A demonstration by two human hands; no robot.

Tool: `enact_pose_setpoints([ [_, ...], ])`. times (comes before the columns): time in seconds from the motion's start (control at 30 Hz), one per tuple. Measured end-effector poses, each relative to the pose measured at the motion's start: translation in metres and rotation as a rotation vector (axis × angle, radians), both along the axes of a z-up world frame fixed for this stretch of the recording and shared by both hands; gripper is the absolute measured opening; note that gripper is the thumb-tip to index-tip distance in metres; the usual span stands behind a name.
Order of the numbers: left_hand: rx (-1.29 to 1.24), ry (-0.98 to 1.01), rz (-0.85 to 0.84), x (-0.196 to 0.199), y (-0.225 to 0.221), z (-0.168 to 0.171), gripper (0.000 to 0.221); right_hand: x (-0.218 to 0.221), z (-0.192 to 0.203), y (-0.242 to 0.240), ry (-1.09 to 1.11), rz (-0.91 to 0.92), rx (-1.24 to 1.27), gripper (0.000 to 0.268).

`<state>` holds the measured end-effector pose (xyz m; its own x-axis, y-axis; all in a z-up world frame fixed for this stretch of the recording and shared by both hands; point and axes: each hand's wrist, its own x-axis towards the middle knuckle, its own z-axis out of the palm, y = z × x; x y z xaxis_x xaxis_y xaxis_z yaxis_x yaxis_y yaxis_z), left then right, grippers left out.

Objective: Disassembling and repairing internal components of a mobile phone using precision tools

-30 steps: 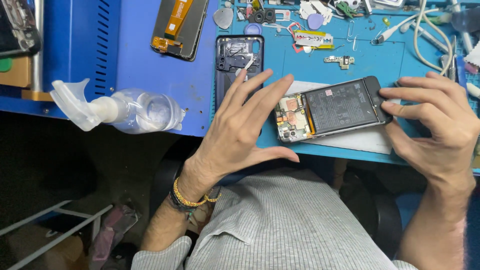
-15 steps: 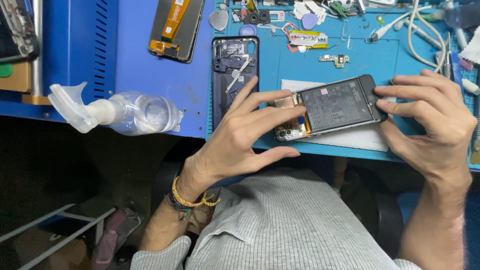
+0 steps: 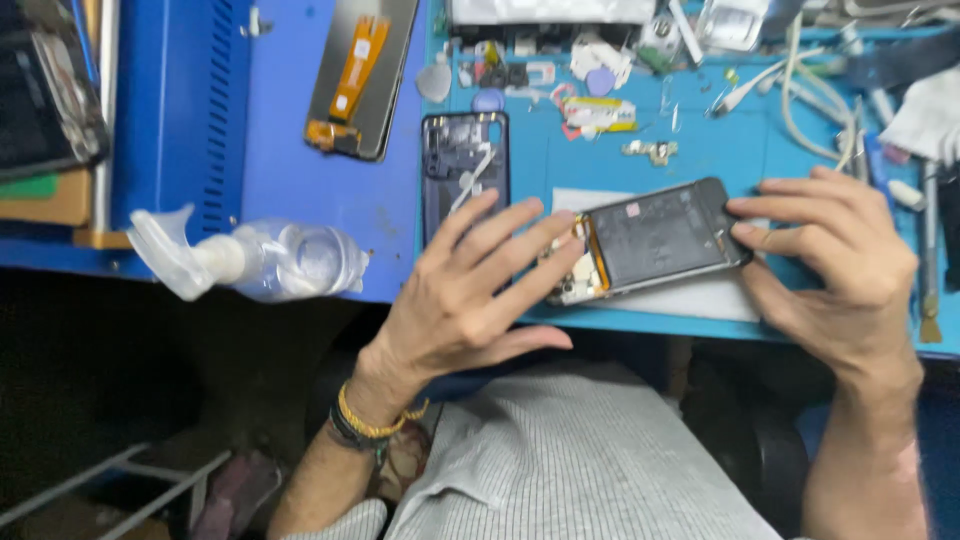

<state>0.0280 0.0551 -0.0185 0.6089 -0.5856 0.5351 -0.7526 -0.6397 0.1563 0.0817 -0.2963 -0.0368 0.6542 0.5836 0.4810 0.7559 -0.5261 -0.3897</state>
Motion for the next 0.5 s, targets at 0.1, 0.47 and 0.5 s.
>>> enact_pose_setpoints([
  [0.1, 0.107, 0.117, 0.030, 0.001, -0.009, 0.001, 0.084, 0.000, -0.001, 0.002, 0.042, -0.061, 0.018, 0.013],
  [0.47, 0.030, 0.140, 0.040, 0.003, -0.016, -0.005, 0.067, 0.004, -0.002, 0.003, -0.007, -0.066, 0.049, 0.020],
  [0.5, 0.024, 0.142, 0.053, 0.003, -0.016, -0.007, 0.068, 0.005, -0.003, 0.003, -0.011, -0.066, 0.050, 0.021],
])
